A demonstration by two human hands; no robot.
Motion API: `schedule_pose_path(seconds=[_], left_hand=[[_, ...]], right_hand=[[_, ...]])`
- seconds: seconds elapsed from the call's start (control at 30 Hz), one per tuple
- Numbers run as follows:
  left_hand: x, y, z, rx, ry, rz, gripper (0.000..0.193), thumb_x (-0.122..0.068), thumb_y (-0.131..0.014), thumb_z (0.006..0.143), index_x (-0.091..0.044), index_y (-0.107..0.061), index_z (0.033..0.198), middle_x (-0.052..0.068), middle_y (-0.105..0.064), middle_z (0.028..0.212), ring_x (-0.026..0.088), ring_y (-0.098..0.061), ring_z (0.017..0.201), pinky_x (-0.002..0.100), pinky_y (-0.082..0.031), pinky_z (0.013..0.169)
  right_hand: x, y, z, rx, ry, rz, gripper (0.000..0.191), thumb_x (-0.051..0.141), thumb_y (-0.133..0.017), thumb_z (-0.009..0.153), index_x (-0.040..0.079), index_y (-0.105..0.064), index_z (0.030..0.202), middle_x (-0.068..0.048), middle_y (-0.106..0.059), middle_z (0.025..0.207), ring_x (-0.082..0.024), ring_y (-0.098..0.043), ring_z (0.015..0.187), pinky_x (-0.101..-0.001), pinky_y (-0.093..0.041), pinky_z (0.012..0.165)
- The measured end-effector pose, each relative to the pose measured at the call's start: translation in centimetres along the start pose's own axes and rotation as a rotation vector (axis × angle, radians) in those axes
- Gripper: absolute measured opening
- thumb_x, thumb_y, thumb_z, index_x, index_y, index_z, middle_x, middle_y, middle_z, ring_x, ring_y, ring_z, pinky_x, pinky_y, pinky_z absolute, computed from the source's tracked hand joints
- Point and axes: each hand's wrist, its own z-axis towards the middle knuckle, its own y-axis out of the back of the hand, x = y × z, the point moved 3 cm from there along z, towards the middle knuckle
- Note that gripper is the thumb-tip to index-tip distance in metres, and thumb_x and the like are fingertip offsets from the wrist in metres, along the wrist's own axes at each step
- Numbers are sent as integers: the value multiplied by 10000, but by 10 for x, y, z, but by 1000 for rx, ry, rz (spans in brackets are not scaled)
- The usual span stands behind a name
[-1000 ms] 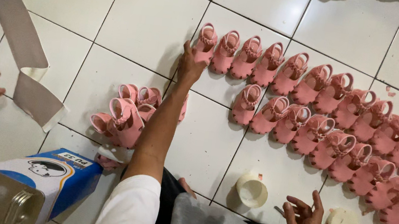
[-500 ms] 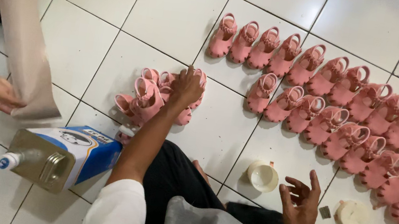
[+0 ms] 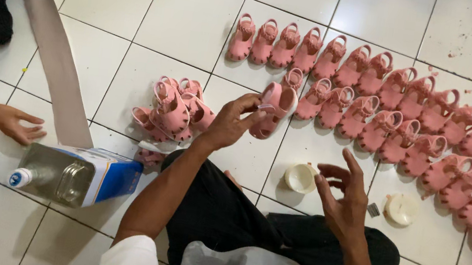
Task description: The person sits on the floor assembling pink children's sandals, fitting a white sole onto each pink sandal upper and pressing the parts together by hand. Finished sandals are placed in rows on the floor alongside many already completed pairs.
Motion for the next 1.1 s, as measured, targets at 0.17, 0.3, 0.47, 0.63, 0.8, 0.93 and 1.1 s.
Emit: schedule_pose_path(seconds=[0.17, 0.3, 0.47, 0.63, 0.8, 0.93, 1.1], left_hand=[[-22, -54, -41, -60, 102, -268, 301, -227, -707, 970, 39, -720, 1109, 40, -609, 1302, 146, -607, 1031, 315, -521, 917], [-24, -91, -69, -80, 34, -138, 319, -303, -665, 1001, -8, -736, 1097, 105, -549, 1375, 227, -605, 1196, 347, -518, 992], [-28, -103, -91, -162, -85, 399, 297, -351, -674, 991, -94, -821, 962, 144, -616, 1052, 306, -620, 1013, 404, -512, 897], [-28, -101, -103, -122, 119, 485, 263, -351, -695, 932, -114, -807, 954, 142, -568, 921, 288, -629, 804, 405, -526, 737], [-29, -98, -102, -162, 43, 519, 253, -336, -707, 942, -97, -790, 930, 132, -590, 902, 292, -640, 766, 420, -530, 706], [-22, -96, -87, -106, 64, 367, 252, -309, -733, 903, -63, -791, 907, 116, -679, 829, 257, -682, 734, 385, -540, 674], [-20, -104, -72, 38, 263, 6, 257, -255, -685, 935, -28, -738, 827, 65, -709, 658, 111, -679, 601, 289, -534, 579]], right_hand=[[39, -20, 10, -82, 194, 51, 703, 29, -755, 948, 38, -388, 1547, -157, -717, 1182, -204, -717, 1021, -326, -606, 866], [44, -35, 2, -225, 247, -187, 591, 2, -753, 952, 51, -494, 1481, -147, -734, 1153, -207, -722, 1008, -332, -602, 862], [16, -47, -26, -176, 48, 57, 598, -22, -733, 932, 35, -494, 1478, -122, -730, 1129, -175, -732, 965, -315, -612, 844], [-7, -55, -44, -125, -19, 149, 563, -16, -748, 900, 19, -508, 1408, -107, -719, 1051, -173, -711, 927, -316, -598, 845], [-10, -62, -44, -86, 30, 127, 537, -19, -749, 892, 23, -515, 1374, -101, -705, 1025, -166, -701, 918, -310, -581, 847], [-9, -61, -42, -101, 68, 148, 575, -45, -741, 883, 24, -492, 1396, -105, -692, 1067, -166, -694, 945, -310, -579, 869], [-11, -47, -40, -137, 48, 196, 598, -40, -745, 912, 29, -464, 1436, -87, -678, 1052, -150, -684, 947, -296, -570, 884]])
